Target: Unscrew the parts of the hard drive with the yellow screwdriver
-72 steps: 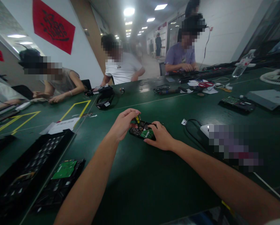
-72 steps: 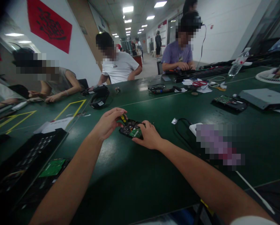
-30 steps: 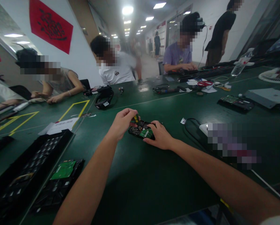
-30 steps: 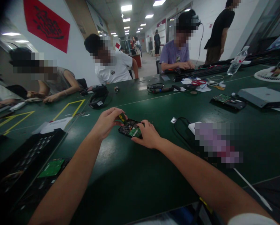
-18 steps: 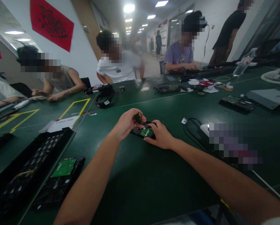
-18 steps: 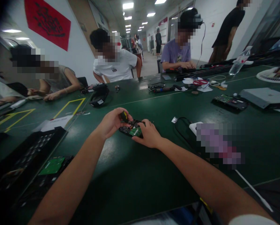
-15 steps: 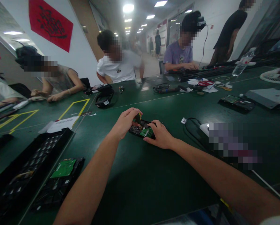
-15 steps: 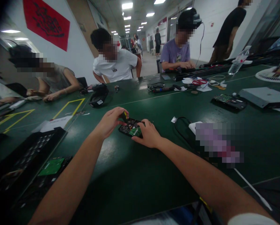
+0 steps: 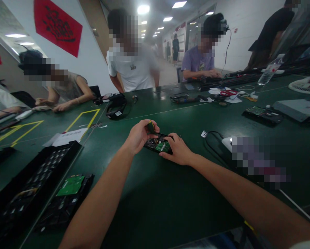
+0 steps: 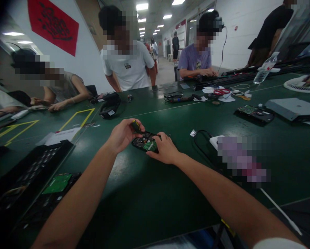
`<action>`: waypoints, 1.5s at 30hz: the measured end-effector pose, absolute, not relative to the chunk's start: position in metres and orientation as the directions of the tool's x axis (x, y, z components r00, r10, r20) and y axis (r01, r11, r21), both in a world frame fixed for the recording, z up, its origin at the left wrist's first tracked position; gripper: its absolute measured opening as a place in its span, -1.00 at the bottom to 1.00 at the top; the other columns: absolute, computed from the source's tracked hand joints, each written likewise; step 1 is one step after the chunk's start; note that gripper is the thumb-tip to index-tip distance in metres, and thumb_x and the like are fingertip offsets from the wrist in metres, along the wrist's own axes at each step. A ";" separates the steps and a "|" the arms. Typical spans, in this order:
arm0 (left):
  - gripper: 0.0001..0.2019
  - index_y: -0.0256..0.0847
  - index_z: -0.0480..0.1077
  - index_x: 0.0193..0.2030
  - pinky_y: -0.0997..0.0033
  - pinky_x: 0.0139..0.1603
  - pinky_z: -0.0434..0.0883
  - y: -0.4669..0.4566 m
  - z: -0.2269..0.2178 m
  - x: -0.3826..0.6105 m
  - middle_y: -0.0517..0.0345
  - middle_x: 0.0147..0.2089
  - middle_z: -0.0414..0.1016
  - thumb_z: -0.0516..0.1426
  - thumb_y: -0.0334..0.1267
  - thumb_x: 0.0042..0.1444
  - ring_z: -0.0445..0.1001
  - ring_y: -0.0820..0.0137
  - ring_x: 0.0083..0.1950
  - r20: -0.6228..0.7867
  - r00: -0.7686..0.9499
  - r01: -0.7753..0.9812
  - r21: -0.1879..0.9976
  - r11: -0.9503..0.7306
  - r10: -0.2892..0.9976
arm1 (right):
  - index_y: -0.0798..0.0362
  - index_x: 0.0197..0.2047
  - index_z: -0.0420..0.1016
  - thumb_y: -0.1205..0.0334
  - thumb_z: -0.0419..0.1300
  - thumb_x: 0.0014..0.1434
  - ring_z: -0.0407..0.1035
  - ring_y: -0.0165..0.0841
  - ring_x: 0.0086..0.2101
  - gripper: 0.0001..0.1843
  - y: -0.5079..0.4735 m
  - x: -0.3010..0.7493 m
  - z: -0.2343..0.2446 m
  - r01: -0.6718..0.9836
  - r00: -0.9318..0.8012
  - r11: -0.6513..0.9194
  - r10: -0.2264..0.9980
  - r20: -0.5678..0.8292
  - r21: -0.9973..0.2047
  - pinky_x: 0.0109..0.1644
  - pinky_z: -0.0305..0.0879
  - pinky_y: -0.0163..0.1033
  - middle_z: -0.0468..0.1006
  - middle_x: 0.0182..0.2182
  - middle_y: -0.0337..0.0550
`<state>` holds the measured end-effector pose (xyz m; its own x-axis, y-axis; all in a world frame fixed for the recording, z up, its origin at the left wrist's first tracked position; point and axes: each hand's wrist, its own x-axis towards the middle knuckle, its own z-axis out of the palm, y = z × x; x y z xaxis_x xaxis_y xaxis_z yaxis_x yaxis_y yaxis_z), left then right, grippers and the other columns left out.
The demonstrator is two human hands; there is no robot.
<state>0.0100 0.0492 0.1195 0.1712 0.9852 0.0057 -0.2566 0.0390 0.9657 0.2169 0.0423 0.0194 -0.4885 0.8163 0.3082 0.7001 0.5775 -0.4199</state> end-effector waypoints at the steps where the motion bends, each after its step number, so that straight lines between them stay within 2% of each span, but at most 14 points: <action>1: -0.72 -0.25 0.47 -0.27 0.39 -0.34 0.48 0.049 0.118 0.011 0.02 -0.31 0.50 0.18 -0.04 0.17 0.50 0.30 -0.23 0.013 0.170 -0.247 0.969 0.030 0.985 | -0.01 0.31 0.29 -0.29 0.27 0.20 0.28 0.04 0.14 -0.22 0.042 0.217 0.020 0.700 -0.490 0.578 0.816 0.306 -0.419 0.24 0.23 0.20 0.23 0.23 0.15; 5: -0.65 -0.25 0.52 -0.28 0.47 -0.38 0.42 0.047 0.118 0.011 0.01 -0.22 0.48 0.27 0.05 0.13 0.46 0.32 -0.18 0.066 0.175 -0.175 0.984 -0.035 0.982 | 0.01 0.31 0.30 -0.30 0.26 0.21 0.30 0.03 0.13 -0.22 0.041 0.217 0.021 0.704 -0.489 0.571 0.821 0.294 -0.422 0.23 0.25 0.18 0.22 0.23 0.16; 9: -0.63 -0.24 0.60 -0.25 0.51 -0.45 0.35 0.045 0.121 0.007 -0.04 -0.05 0.52 0.27 0.08 0.12 0.44 0.28 -0.08 0.110 0.065 -0.004 0.994 -0.110 0.992 | 0.00 0.30 0.30 -0.30 0.27 0.20 0.29 0.03 0.13 -0.22 0.041 0.216 0.021 0.704 -0.485 0.567 0.824 0.293 -0.427 0.24 0.23 0.18 0.22 0.23 0.15; 11: -0.63 -0.24 0.60 -0.23 0.51 -0.49 0.31 0.045 0.122 0.005 -0.06 -0.03 0.54 0.28 0.07 0.10 0.46 0.26 -0.06 0.132 0.032 0.056 0.989 -0.134 0.991 | 0.00 0.31 0.30 -0.30 0.27 0.20 0.29 0.04 0.14 -0.22 0.042 0.216 0.021 0.705 -0.485 0.567 0.824 0.294 -0.425 0.25 0.22 0.20 0.22 0.23 0.16; 13: -0.64 -0.25 0.58 -0.19 0.50 -0.50 0.30 0.046 0.123 0.003 -0.07 -0.10 0.56 0.27 0.04 0.10 0.49 0.26 -0.11 0.113 0.068 0.033 0.993 -0.115 0.991 | 0.00 0.31 0.30 -0.30 0.27 0.20 0.28 0.05 0.15 -0.22 0.042 0.217 0.020 0.706 -0.485 0.568 0.823 0.296 -0.422 0.25 0.22 0.21 0.22 0.23 0.16; 17: -0.65 -0.26 0.48 -0.09 0.48 -0.54 0.28 0.048 0.122 0.002 -0.04 -0.29 0.58 0.22 -0.03 0.13 0.52 0.28 -0.27 0.007 0.196 -0.126 0.992 0.018 0.981 | 0.00 0.30 0.30 -0.30 0.26 0.20 0.27 0.06 0.16 -0.22 0.043 0.217 0.018 0.706 -0.491 0.575 0.818 0.300 -0.413 0.26 0.22 0.21 0.24 0.22 0.16; 22: -0.74 -0.22 0.40 -0.17 0.50 -0.54 0.28 0.049 0.120 0.006 -0.09 -0.19 0.62 0.22 -0.11 0.09 0.59 0.21 -0.15 -0.035 0.205 -0.259 0.962 0.089 0.978 | 0.01 0.30 0.30 -0.31 0.26 0.20 0.29 0.04 0.14 -0.22 0.043 0.217 0.018 0.710 -0.483 0.574 0.819 0.310 -0.408 0.23 0.26 0.19 0.23 0.23 0.16; 24: -0.78 -0.23 0.42 -0.24 0.47 -0.49 0.34 0.049 0.120 0.006 -0.08 -0.19 0.60 0.21 -0.13 0.07 0.57 0.21 -0.13 -0.020 0.155 -0.223 0.973 0.055 0.988 | 0.00 0.31 0.30 -0.30 0.27 0.20 0.29 0.04 0.14 -0.22 0.042 0.217 0.019 0.709 -0.482 0.572 0.820 0.308 -0.413 0.23 0.26 0.19 0.23 0.23 0.15; 27: -0.82 -0.24 0.49 -0.34 0.46 -0.43 0.39 0.047 0.122 0.004 -0.02 -0.20 0.55 0.20 -0.15 0.04 0.50 0.26 -0.13 0.081 0.055 -0.065 0.995 -0.078 0.995 | -0.02 0.32 0.30 -0.30 0.27 0.21 0.30 0.03 0.14 -0.23 0.042 0.217 0.020 0.703 -0.486 0.572 0.821 0.301 -0.423 0.24 0.25 0.20 0.22 0.24 0.14; 31: -0.77 -0.24 0.56 -0.34 0.47 -0.44 0.38 0.045 0.126 0.002 -0.03 -0.13 0.53 0.18 -0.12 0.10 0.45 0.26 -0.10 0.138 0.083 0.055 0.988 -0.143 0.987 | -0.02 0.32 0.30 -0.30 0.27 0.21 0.30 0.03 0.13 -0.23 0.042 0.218 0.021 0.703 -0.485 0.570 0.822 0.299 -0.426 0.24 0.25 0.20 0.22 0.24 0.14; 34: -0.74 -0.25 0.56 -0.24 0.47 -0.47 0.37 0.042 0.128 0.004 -0.04 -0.18 0.53 0.19 -0.08 0.14 0.47 0.28 -0.17 0.103 0.173 0.022 0.994 -0.109 0.979 | -0.01 0.30 0.31 -0.30 0.26 0.21 0.30 0.03 0.13 -0.23 0.042 0.218 0.020 0.706 -0.485 0.574 0.818 0.308 -0.415 0.23 0.26 0.18 0.22 0.24 0.15; 37: -0.73 -0.26 0.50 -0.16 0.45 -0.47 0.39 0.041 0.127 0.008 -0.03 -0.27 0.53 0.17 -0.08 0.19 0.49 0.29 -0.25 0.064 0.244 -0.086 0.995 -0.044 0.968 | 0.00 0.31 0.30 -0.30 0.25 0.22 0.30 0.03 0.13 -0.23 0.043 0.217 0.018 0.709 -0.485 0.579 0.814 0.318 -0.401 0.22 0.26 0.17 0.23 0.23 0.15; 41: -0.78 -0.24 0.41 -0.16 0.44 -0.45 0.43 0.041 0.123 0.011 -0.04 -0.24 0.57 0.19 -0.14 0.17 0.56 0.24 -0.19 0.050 0.234 -0.209 0.978 0.000 0.971 | 0.00 0.31 0.30 -0.30 0.26 0.21 0.29 0.03 0.15 -0.23 0.044 0.216 0.017 0.711 -0.484 0.581 0.813 0.324 -0.395 0.25 0.24 0.17 0.23 0.23 0.14; 45: -0.79 -0.23 0.38 -0.20 0.43 -0.42 0.45 0.044 0.121 0.008 -0.05 -0.19 0.57 0.21 -0.13 0.15 0.57 0.21 -0.14 0.023 0.203 -0.211 0.977 0.021 0.979 | -0.04 0.31 0.30 -0.31 0.25 0.21 0.28 0.03 0.15 -0.23 0.044 0.217 0.017 0.708 -0.485 0.570 0.822 0.300 -0.417 0.25 0.24 0.17 0.22 0.23 0.12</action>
